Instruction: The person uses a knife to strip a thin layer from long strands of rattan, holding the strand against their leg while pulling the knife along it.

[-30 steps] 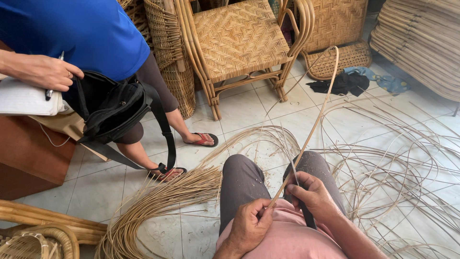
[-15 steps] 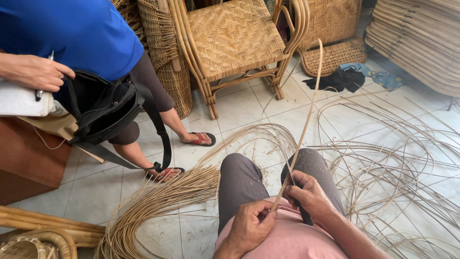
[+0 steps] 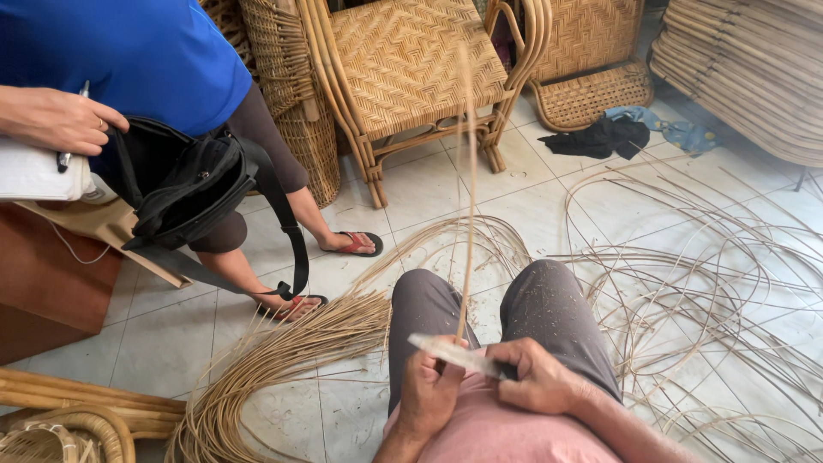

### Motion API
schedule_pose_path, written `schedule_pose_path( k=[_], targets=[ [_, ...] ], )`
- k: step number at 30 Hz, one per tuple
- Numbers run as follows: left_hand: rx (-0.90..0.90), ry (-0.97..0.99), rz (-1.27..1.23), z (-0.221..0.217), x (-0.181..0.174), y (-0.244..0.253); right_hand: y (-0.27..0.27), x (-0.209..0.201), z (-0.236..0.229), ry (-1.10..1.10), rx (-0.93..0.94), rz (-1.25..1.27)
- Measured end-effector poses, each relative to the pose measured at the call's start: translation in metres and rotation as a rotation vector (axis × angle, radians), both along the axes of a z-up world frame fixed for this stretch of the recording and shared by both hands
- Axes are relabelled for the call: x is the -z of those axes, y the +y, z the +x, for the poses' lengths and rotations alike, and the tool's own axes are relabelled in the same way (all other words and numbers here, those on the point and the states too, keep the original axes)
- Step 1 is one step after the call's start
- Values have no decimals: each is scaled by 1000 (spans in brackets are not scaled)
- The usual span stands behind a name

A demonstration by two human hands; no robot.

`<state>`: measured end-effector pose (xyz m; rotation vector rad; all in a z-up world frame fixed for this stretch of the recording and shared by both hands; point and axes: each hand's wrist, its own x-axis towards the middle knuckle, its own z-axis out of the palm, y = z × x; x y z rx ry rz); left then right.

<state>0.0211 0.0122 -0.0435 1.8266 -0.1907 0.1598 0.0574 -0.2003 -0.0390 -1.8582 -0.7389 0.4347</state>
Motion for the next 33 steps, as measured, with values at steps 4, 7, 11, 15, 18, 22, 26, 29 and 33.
schedule_pose_path(
  k=[4,7,11,15,18,22,26,29,33],
  targets=[
    [-77,26,-144,3,-2,2,-25,35,13,255,154,321],
    [-118,34,-151,3,-5,6,-40,54,11,362,284,677],
    [-92,-24,-107,0,-11,6,-52,49,12,533,607,997],
    [-44,-27,-106,-4,-8,-2,-46,40,8,628,829,852],
    [-8,-44,-89,-6,-11,-5,-38,39,4,626,834,929],
    [20,-56,-18,-5,-15,-5,-32,44,9,496,740,765],
    [26,-26,-41,-4,-11,-4,-27,49,10,469,673,692],
    [51,-19,-51,-3,-3,-2,-23,53,11,476,689,710],
    [64,-21,-73,-1,0,-3,-20,51,12,442,665,706]
  ],
)
